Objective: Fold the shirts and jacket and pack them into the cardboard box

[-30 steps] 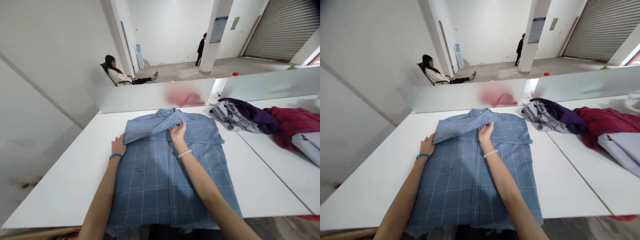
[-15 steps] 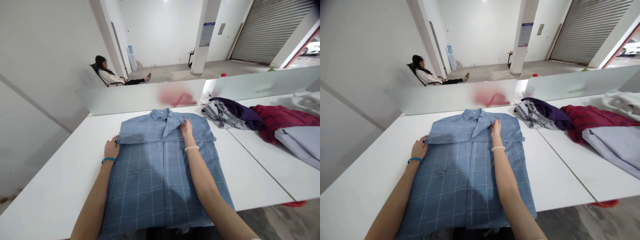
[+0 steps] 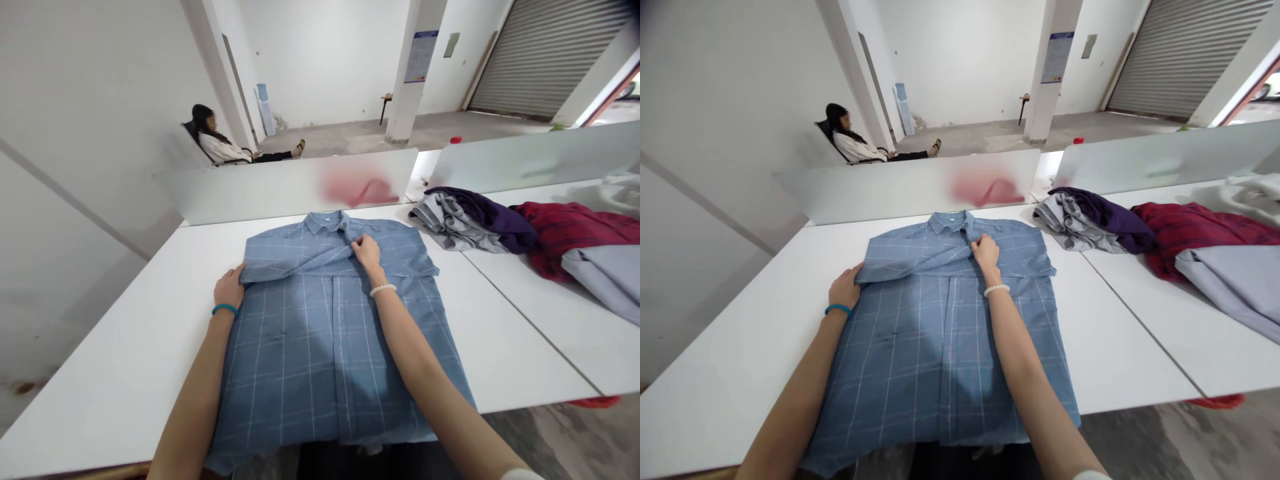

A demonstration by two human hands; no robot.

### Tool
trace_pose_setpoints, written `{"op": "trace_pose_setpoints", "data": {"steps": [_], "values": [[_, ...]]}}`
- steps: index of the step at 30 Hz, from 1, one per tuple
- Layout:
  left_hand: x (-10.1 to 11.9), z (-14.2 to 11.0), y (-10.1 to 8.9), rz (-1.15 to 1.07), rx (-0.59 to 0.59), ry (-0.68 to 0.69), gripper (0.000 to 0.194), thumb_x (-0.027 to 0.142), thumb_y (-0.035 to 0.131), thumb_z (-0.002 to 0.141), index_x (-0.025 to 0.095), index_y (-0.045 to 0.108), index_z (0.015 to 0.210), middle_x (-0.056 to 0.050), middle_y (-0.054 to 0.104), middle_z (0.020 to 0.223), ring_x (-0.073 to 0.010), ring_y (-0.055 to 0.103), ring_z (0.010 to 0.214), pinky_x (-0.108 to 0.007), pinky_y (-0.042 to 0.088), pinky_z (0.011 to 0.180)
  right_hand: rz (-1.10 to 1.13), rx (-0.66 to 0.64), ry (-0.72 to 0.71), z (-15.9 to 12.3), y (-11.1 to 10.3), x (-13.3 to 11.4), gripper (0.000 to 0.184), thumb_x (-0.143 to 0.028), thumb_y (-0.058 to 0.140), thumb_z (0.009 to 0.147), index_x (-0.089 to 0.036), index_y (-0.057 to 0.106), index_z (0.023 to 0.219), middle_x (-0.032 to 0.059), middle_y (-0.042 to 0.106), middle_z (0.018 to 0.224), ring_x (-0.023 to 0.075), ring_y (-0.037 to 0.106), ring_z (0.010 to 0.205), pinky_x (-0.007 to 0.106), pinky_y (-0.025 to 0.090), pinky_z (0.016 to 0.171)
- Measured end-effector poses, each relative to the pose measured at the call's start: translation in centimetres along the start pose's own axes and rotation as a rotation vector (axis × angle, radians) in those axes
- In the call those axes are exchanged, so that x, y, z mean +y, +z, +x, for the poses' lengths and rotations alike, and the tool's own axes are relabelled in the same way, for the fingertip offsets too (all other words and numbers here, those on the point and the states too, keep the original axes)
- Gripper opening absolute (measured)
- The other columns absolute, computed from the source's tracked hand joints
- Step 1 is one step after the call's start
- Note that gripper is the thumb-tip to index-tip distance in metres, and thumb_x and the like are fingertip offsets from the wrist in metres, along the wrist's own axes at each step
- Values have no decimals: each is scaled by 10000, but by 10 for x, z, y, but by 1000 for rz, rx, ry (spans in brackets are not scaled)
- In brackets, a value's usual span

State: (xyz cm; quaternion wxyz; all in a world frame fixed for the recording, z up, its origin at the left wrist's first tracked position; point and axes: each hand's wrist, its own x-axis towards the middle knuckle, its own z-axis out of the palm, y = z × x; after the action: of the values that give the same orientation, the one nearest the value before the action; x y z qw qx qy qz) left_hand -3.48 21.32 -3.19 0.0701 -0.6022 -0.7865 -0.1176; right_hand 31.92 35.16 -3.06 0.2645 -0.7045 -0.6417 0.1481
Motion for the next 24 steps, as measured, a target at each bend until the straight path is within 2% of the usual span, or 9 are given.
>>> {"op": "trace_pose_setpoints", "data": {"steps": [3, 8, 10, 13, 15, 18, 21, 24], "values": [[5, 0, -2, 32, -56, -63, 601, 97, 387, 798, 170, 404, 1394, -156, 592, 1168, -306, 611, 995, -419, 464, 841, 53, -92, 71, 9, -24, 15, 281, -293, 459, 863, -122, 646, 984, 114, 685, 966, 195, 625, 905, 247, 452, 752], [4, 2, -1, -32, -88, -141, 567, 114, 360, 823, 220, 397, 1379, -124, 560, 1267, -296, 612, 1021, -403, 470, 824, 53, -326, 124, 14, -72, 56, 92, -186, 631, 728, -114, 681, 698, 53, 669, 608, 154, 623, 586, 215, 461, 578], [2, 4, -1, -64, -96, -140, 563, 145, 399, 812, 206, 399, 1371, -122, 573, 1266, -301, 594, 1067, -403, 462, 858, 45, -306, 156, 15, -91, 71, 133, -181, 590, 768, -93, 680, 725, 84, 678, 633, 151, 619, 556, 221, 461, 552], [1, 5, 0, -66, -69, -82, 585, 251, 462, 804, 164, 382, 1378, -149, 609, 1208, -326, 577, 1093, -421, 443, 902, 83, -188, 162, 17, -108, 83, 272, -264, 479, 886, -75, 641, 995, 133, 708, 859, 126, 641, 620, 195, 465, 557], [1, 6, 1, -52, -42, -38, 616, 273, 480, 790, 146, 371, 1383, -161, 637, 1145, -334, 577, 1093, -432, 431, 920, 155, -127, 155, 18, -106, 84, 393, -372, 427, 929, -87, 553, 1167, 146, 696, 967, 117, 651, 643, 192, 474, 566], [-1, 8, 5, -92, -68, -64, 647, 204, 459, 768, 179, 337, 1403, -137, 668, 1085, -326, 622, 1016, -430, 465, 859, 140, -138, 159, 17, -88, 81, 573, -488, 485, 889, -94, 451, 1304, 182, 669, 1061, 163, 666, 701, 236, 485, 594], [-7, 10, 10, -165, -70, -106, 667, 141, 432, 742, 186, 349, 1402, -133, 665, 1116, -317, 643, 974, -424, 495, 811, -4, -190, 108, 17, -68, 80, 622, -375, 643, 800, -92, 462, 1323, 200, 629, 1159, 220, 653, 875, 269, 479, 690], [-13, 12, 16, -252, 36, -55, 665, 103, 437, 693, 182, 429, 1353, -121, 624, 1213, -295, 607, 1065, -416, 487, 878, -26, -192, 50, 20, -60, 82, 491, -181, 662, 748, -148, 571, 1230, 128, 656, 1126, 202, 632, 924, 260, 453, 765]]}}
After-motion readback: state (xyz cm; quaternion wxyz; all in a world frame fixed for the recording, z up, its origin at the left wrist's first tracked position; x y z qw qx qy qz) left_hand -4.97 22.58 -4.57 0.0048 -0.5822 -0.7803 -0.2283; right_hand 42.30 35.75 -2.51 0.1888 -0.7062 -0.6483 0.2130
